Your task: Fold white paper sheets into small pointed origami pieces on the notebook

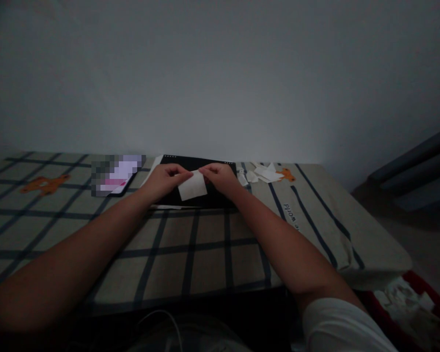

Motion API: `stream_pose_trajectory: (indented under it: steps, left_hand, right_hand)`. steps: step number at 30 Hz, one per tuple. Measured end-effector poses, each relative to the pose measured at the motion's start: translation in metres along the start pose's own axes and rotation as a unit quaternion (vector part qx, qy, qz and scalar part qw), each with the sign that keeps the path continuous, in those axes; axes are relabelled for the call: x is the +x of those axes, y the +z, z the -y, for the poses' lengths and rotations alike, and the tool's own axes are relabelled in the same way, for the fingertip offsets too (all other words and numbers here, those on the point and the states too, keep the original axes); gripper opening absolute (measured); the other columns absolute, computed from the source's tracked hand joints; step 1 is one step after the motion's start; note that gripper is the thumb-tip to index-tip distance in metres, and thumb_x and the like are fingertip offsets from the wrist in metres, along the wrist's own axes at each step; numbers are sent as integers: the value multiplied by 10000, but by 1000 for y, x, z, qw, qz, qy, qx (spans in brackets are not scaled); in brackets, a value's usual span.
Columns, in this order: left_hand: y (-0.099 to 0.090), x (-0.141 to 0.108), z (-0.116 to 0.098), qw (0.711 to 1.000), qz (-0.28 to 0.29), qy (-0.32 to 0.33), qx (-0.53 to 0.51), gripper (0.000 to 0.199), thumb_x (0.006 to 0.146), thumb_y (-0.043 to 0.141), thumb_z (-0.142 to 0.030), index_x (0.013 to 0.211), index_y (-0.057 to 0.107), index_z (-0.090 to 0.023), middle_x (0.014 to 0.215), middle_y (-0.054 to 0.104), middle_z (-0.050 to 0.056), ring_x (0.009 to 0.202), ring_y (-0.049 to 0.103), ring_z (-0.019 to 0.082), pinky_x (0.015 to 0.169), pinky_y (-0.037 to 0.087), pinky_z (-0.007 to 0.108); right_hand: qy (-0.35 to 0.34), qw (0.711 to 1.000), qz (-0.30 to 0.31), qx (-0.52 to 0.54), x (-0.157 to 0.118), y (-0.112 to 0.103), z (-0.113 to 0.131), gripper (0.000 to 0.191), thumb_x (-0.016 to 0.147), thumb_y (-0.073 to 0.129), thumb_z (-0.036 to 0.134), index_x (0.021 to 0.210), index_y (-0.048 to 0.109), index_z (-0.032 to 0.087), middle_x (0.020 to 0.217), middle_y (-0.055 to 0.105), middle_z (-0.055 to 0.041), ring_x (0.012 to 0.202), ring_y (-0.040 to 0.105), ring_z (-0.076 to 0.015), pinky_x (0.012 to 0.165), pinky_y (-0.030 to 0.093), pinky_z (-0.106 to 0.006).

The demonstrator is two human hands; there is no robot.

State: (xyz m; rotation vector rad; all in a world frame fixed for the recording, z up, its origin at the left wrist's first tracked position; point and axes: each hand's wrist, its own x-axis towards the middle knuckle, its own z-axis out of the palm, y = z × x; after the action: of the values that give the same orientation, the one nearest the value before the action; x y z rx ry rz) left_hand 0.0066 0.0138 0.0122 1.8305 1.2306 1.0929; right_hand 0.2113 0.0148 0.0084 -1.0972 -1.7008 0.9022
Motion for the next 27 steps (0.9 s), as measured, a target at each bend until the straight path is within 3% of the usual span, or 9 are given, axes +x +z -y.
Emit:
stream_pose_trajectory:
  steps: [3,8,14,20,23,27]
  left_hand:
    - [-1,0,-2,999,-38,4,10,263,743,728,-455,756,748,-193,753,729,37,692,614,167,625,464,274]
    - [0,1,-1,998,-63,-12,-16,285,724,767,-455,803,769,-181,805,743,57,744,637,184,695,488,297]
    - [0,3,2,993,-49,-73,-82,312,701,790,-455,810,768,-164,678,692,36,607,577,150,596,455,278]
    - [-1,4,6,992,-87,-47,-74,298,704,785,-466,761,754,-176,645,670,24,598,564,144,575,445,272]
    - [1,5,6,991,-72,-54,-101,302,704,787,-466,759,749,-172,681,691,35,612,577,144,595,466,277]
    - [2,6,7,989,-12,-82,-125,281,687,805,-432,787,748,-176,733,716,47,606,579,136,618,479,285]
  right_hand:
    - [14,999,26,34,1,0,-3,264,785,676,430,876,754,194,793,731,-18,708,617,-155,693,478,-297]
    - [26,1000,18,4,3,-1,-6,229,742,717,409,768,739,183,718,704,-25,676,600,-156,660,464,-298]
    - [22,999,-27,14,6,-1,-14,229,733,718,415,756,741,188,665,683,-12,630,579,-148,625,448,-293]
    - [38,999,3,39,7,-2,-19,259,721,737,429,816,755,189,690,696,-10,626,584,-139,639,466,-291]
    - [34,999,-12,26,8,-2,-20,232,734,724,411,763,731,180,651,676,-11,602,580,-138,624,458,-289]
    - [38,996,-53,63,12,-3,-23,214,744,716,388,779,707,177,630,672,-7,584,591,-135,622,472,-286]
